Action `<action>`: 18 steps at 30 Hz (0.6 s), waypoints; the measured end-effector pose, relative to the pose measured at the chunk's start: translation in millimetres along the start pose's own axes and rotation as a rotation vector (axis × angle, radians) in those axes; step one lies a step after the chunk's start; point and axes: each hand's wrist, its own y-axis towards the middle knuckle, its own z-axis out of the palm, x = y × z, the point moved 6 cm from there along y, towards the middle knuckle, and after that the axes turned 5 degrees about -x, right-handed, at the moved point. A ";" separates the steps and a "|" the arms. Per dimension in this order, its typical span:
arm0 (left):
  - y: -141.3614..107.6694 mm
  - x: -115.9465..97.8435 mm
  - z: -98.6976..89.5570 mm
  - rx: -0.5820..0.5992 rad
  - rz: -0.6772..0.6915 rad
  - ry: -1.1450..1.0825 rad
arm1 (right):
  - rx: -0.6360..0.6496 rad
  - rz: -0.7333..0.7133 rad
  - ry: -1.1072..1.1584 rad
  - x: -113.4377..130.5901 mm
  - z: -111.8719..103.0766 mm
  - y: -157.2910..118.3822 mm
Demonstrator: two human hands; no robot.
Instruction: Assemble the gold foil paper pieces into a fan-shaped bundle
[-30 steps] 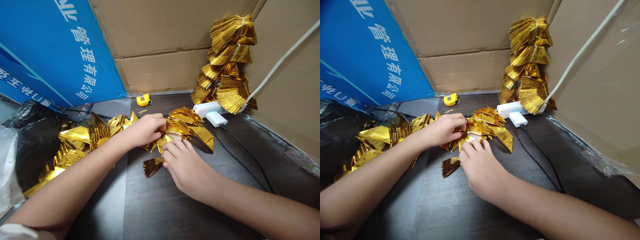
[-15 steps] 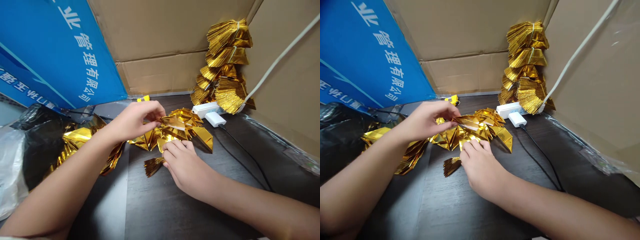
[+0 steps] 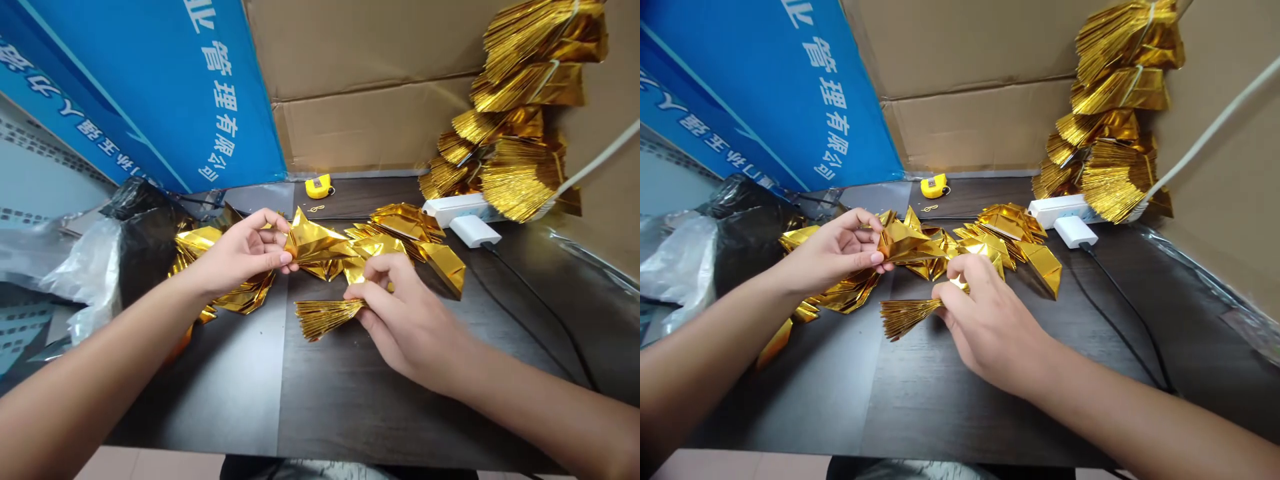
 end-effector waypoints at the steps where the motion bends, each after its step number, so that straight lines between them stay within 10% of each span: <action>1: -0.4 1.2 0.3 0.004 0.000 -0.020 | -0.028 -0.007 -0.017 -0.4 -0.5 0.1; 18: 66.3 -38.6 41.2 0.503 -0.011 0.216 | -0.291 -0.112 -0.152 -12.1 -12.9 3.6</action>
